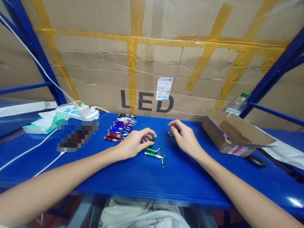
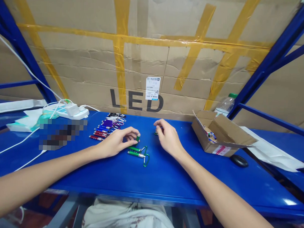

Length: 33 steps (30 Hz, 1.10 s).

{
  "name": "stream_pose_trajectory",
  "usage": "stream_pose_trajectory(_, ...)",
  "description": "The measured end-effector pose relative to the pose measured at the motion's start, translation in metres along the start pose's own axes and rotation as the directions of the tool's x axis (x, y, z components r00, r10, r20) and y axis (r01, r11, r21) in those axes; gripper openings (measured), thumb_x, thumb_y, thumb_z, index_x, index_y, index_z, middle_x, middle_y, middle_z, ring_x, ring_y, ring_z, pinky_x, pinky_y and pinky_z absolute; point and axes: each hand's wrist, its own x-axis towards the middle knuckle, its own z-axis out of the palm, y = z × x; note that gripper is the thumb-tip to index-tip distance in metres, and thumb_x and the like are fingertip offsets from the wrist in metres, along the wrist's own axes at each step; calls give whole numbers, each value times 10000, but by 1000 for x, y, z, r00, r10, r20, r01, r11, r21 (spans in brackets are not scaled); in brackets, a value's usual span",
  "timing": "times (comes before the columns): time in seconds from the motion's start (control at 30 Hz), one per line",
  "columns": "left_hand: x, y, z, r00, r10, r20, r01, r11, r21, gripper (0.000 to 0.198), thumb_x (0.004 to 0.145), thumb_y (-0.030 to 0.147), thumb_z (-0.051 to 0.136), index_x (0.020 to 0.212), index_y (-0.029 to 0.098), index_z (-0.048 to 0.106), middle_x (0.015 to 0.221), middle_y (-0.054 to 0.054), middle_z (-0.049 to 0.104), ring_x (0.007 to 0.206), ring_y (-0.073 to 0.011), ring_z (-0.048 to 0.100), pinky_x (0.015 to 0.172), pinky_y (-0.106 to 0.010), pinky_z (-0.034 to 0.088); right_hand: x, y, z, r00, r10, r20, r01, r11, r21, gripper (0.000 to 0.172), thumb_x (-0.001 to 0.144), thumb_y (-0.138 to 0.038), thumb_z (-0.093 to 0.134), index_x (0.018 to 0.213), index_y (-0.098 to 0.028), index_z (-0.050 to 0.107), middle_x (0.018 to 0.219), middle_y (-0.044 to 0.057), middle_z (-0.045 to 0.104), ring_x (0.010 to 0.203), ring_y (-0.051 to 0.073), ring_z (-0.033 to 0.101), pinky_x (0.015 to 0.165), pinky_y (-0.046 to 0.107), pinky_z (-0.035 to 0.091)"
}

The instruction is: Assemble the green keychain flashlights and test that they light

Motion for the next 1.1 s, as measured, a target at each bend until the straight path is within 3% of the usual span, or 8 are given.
stream_pose_trajectory(0.13,-1,4,-2,1000,-7,-4,7,999,-38,312,1000,323,662,1288,232,583,1058,-39,750,963,-185,734,892,-308,572,2,28,-7,993,-49,105,83,934,-348,323,1018,-155,515,1279,-207,699,1156,135,695,1068,302,656,959,453,506)
stream_pose_trajectory(0.23,-1,8,-3,1000,2,-7,-2,1000,-25,282,999,328,661,1253,239,577,1031,-28,733,936,-180,724,875,-306,570,-1,34,-2,974,-62,216,149,898,-413,342,1031,-152,533,1319,-214,705,1184,142,695,1055,299,640,961,450,499)
stream_pose_trajectory(0.37,-1,10,-4,1000,13,-22,-13,1000,-10,274,986,329,672,1223,241,567,998,-12,703,870,-165,695,841,-300,565,-3,25,3,955,-85,284,202,888,-414,228,1049,-176,548,1167,-215,739,1075,106,716,963,273,616,879,405,483)
stream_pose_trajectory(0.57,-1,8,-4,1000,17,-18,-16,999,51,293,1026,325,606,1301,245,549,1015,-19,679,887,-170,671,815,-301,548,-2,5,-2,965,-116,235,187,933,-308,130,1036,-208,581,1036,-225,709,981,66,723,874,240,614,809,377,480)
stream_pose_trajectory(0.7,0,1,-4,999,30,-23,-28,995,91,281,1033,364,610,1273,220,579,1027,-40,694,903,-189,670,823,-318,553,-3,-14,-4,967,-215,138,220,975,-18,145,1059,-285,584,1108,-229,709,1009,61,724,862,215,652,797,358,522)
stream_pose_trajectory(0.83,0,0,-3,996,85,-22,-81,985,153,207,1040,377,615,1148,208,664,1043,-49,684,886,-191,658,845,-325,542,-8,-29,-2,971,-199,134,170,965,202,142,1043,-353,629,1094,-233,686,997,46,741,881,212,676,809,347,549)
stream_pose_trajectory(0.97,-1,3,-4,995,97,-5,-95,980,173,228,1062,392,587,1167,221,695,1033,-42,643,890,-189,639,845,-310,511,-10,-34,-1,951,-236,199,195,959,206,127,1047,-339,627,1035,-226,681,985,44,733,893,209,670,818,337,542)
stream_pose_trajectory(1.1,-1,7,-3,999,51,-1,-51,991,124,284,1088,419,523,1142,210,706,1048,-41,659,946,-200,625,885,-310,477,-12,-34,-2,940,-281,192,247,951,184,93,1063,-292,613,1041,-222,669,992,48,711,892,204,660,823,335,534)
